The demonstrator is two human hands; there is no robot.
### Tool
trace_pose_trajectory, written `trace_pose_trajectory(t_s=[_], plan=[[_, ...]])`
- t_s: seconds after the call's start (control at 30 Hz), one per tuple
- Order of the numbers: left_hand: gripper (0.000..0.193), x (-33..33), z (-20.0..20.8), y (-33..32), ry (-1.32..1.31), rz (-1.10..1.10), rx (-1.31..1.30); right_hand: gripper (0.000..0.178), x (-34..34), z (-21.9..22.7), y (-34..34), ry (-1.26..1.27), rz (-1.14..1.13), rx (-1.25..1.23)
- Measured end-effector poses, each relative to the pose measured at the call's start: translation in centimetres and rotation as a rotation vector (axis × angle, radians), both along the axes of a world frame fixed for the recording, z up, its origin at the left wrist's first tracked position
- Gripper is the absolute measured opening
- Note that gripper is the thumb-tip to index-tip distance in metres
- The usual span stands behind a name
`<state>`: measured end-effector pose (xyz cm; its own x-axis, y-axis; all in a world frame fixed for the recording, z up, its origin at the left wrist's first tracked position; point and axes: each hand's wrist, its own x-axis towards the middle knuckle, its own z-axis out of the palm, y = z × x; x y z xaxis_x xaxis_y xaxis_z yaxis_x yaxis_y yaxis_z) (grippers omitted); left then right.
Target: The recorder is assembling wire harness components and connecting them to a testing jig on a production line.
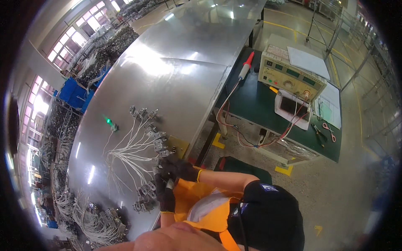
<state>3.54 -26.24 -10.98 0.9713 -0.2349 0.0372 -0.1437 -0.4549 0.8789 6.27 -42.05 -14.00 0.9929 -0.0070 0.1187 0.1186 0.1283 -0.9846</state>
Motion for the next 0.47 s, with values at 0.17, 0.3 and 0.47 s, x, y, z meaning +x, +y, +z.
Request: trace_pose_trajectory(t_s=[0.17,0.3,0.47], plan=[[0.065,1.0,0.5,-1.5,0.07,0.297,-0.468,0.028,2.7,4.3,-2.4,0.078,-0.043,-0.016],[0.065,3.3,-0.4,-2.5,-0.085,0.216,-0.241,0.027,3.0,3.7,-3.1,-0.083,-0.143,-0.058],[0.063,4.9,1.0,-3.6,-0.172,0.122,0.034,0.03,1.4,2.8,-5.0,0.209,-0.031,0.089]])
